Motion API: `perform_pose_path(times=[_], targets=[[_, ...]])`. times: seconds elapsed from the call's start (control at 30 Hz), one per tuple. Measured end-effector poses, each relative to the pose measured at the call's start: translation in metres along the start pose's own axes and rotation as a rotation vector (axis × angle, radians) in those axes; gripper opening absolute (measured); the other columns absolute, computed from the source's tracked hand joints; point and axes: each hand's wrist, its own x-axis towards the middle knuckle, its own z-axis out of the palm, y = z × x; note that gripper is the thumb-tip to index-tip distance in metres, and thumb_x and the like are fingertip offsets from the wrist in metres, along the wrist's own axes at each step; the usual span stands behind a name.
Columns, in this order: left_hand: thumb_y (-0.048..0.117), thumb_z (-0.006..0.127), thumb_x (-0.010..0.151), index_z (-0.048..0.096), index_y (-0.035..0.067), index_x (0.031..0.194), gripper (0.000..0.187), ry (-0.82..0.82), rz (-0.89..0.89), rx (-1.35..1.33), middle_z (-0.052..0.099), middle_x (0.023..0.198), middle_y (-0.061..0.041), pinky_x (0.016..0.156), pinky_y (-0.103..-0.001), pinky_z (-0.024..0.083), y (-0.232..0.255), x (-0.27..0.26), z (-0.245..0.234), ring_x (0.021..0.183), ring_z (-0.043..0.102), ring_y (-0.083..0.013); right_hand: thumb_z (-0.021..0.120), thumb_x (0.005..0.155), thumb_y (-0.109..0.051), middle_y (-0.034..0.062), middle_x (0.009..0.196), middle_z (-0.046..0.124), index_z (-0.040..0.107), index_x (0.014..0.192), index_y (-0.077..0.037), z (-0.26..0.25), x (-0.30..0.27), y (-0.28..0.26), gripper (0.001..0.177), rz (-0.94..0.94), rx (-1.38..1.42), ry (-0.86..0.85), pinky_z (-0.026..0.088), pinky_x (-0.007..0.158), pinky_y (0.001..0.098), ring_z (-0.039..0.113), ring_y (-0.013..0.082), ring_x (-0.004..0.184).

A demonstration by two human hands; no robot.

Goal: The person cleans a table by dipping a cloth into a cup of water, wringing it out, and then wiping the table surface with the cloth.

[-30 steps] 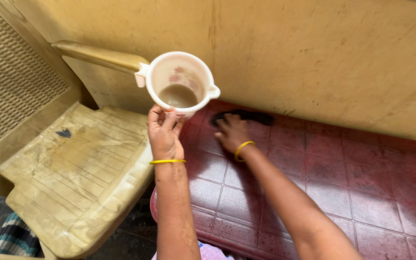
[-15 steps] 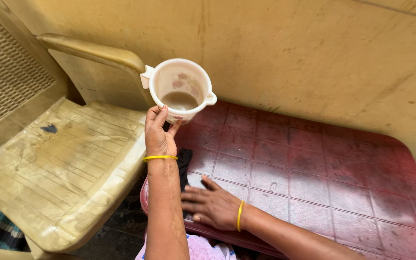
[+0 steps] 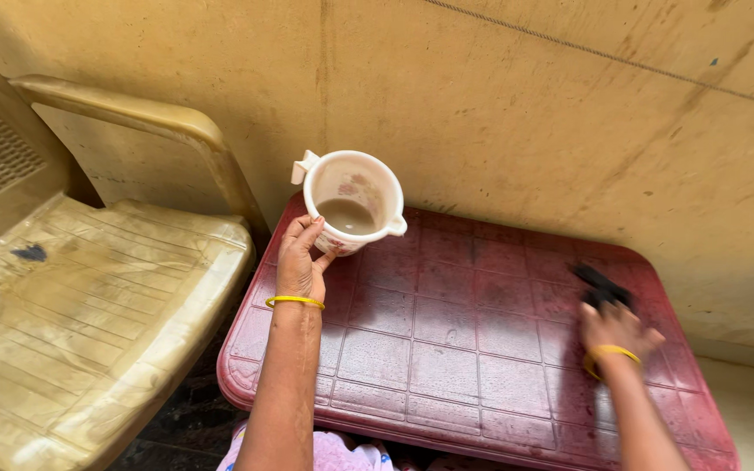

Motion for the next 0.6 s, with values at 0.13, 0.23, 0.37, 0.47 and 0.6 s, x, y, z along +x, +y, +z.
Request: perform_pose_path(times=[0.13, 0.23, 0.37, 0.47, 0.6], targets=[[0.019, 0.067, 0.093, 0.066, 0.014, 0.098, 0.006, -0.075, -0.023, -0.028, 0.066, 0.104, -0.001, 0.087, -0.043, 0.055, -0.008, -0.007, 0.004, 0.103, 0.061, -0.0159, 0.031, 0.1, -0.064, 0.0145, 0.164, 0.032, 0.046, 0.151, -0.011, 0.017, -0.018, 0.084, 0.075, 0.211, 0.076, -0.013, 0.01, 0.116, 0.0689, 0.031, 0.0353, 0.148], [0.019, 0.067, 0.093, 0.066, 0.014, 0.097, 0.006, -0.088, -0.028, -0.045, 0.066, 0.107, -0.001, 0.089, -0.043, 0.056, -0.01, -0.011, 0.006, 0.106, 0.06, -0.0159, 0.033, 0.104, -0.065, 0.0204, 0.164, 0.036, 0.048, 0.153, -0.005, 0.029, -0.047, 0.07, 0.079, 0.122, -0.023, -0.025, 0.022, 0.12, 0.0602, 0.033, 0.0378, 0.151], [0.019, 0.066, 0.093, 0.066, 0.015, 0.097, 0.006, -0.074, -0.036, -0.043, 0.066, 0.11, 0.0, 0.09, -0.043, 0.055, -0.008, -0.013, 0.009, 0.109, 0.059, -0.0166, 0.048, 0.097, -0.055, 0.0295, 0.16, 0.026, 0.04, 0.156, -0.004, 0.023, -0.116, -0.054, 0.078, -0.35, 0.354, 0.165, 0.011, 0.118, 0.0566, 0.019, 0.0459, 0.148], [0.019, 0.067, 0.093, 0.065, 0.015, 0.095, 0.005, -0.083, -0.028, -0.001, 0.066, 0.111, 0.0, 0.092, -0.044, 0.055, -0.01, -0.016, 0.01, 0.112, 0.059, -0.0166, 0.052, 0.091, -0.031, 0.021, 0.164, 0.028, 0.046, 0.15, -0.005, -0.025, -0.189, -0.178, 0.065, -0.63, 0.551, -0.137, 0.011, 0.124, 0.0478, 0.016, 0.0383, 0.155], [0.019, 0.067, 0.093, 0.066, 0.015, 0.097, 0.006, -0.118, -0.036, -0.007, 0.066, 0.111, -0.002, 0.092, -0.045, 0.053, -0.014, -0.017, 0.01, 0.111, 0.059, -0.018, 0.061, 0.092, -0.023, 0.0196, 0.164, 0.032, 0.057, 0.143, -0.01, -0.099, -0.277, -0.284, 0.054, -1.142, 0.704, -0.366, 0.021, 0.119, 0.0539, 0.024, 0.041, 0.15]])
